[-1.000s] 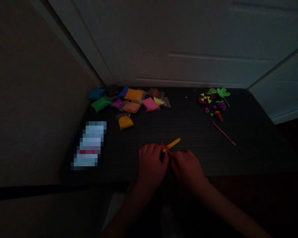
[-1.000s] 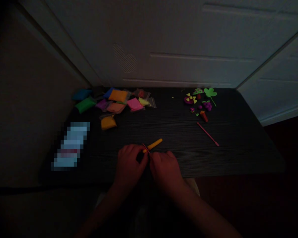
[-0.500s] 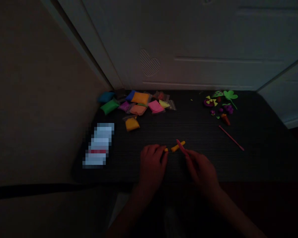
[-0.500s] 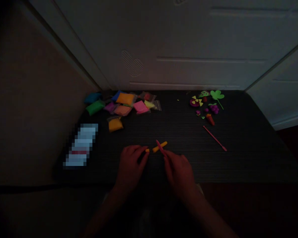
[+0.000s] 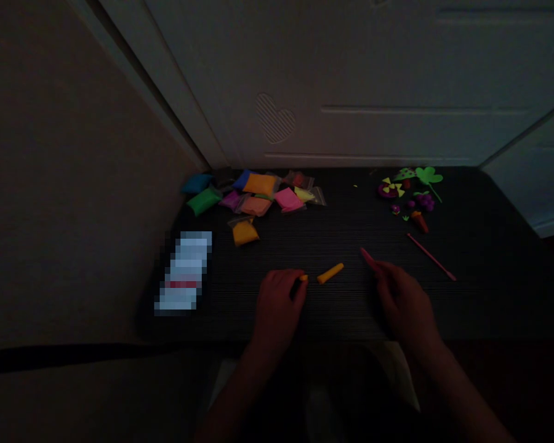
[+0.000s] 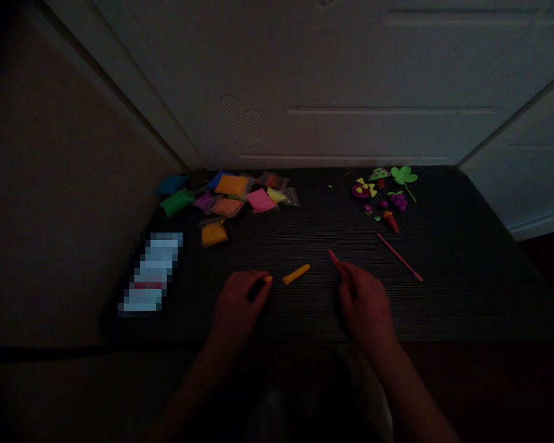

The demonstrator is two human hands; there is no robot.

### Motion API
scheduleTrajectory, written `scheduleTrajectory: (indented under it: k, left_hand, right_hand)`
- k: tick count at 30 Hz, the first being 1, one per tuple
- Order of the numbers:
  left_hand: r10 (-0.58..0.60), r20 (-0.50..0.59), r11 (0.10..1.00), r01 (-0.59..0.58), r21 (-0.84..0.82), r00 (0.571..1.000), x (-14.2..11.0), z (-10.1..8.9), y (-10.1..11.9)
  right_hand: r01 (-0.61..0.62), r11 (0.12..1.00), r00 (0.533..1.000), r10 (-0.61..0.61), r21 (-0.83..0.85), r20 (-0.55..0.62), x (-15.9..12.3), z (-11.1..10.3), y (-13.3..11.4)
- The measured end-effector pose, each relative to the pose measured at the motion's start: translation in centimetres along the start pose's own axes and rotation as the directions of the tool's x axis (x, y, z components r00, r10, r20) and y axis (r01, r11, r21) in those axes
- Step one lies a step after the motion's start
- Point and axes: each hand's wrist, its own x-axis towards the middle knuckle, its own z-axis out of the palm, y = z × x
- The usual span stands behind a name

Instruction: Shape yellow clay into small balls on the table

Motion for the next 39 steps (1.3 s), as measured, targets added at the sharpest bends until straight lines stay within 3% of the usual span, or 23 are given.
scheduleTrajectory:
  k: [7,12,24,28,34,36,39]
  left_hand:
    - [0.089,0.026,0.996,-0.089,-0.025,0.996,0.2,-0.1,-0.5]
    - [0.136,0.06,0.991,-0.136,0.006,0.989,0.6,-0.3,-0.4]
    - [0.071,-0.022,0.997,-0.071,0.037,0.997,0.8,0.1,-0.7]
    - [-0.044,-0.04,0.998,0.043,-0.041,0.998,0.6,-0.2,-0.2]
    - [-0.152,0.04,0.958,0.158,-0.239,0.988,0.4,-0.4,0.3]
    - [-0.184,0.104,0.901,0.211,-0.378,0.977,0.5,-0.7,0.5]
    - [-0.221,0.262,0.714,0.339,-0.613,0.939,0.5,-1.1,0.9]
  right_hand:
    - [0.043,0.997,0.997,-0.047,-0.057,-0.065,1.4,-0.9,3.1]
    - [0.055,0.994,0.994,-0.064,-0.093,-0.093,1.3,-0.7,2.8]
    - [0.055,0.993,0.988,-0.069,-0.105,-0.136,1.1,-0.7,2.6]
    - [0.046,0.994,0.988,-0.06,-0.1,-0.143,1.2,-0.6,2.6]
    - [0.074,0.993,0.979,-0.089,-0.089,-0.182,1.0,-0.7,2.7]
    - [0.134,0.985,0.974,-0.15,-0.105,-0.169,1.0,-0.8,1.7]
    - [0.318,0.945,0.947,-0.32,-0.081,-0.016,1.1,-0.7,-0.9]
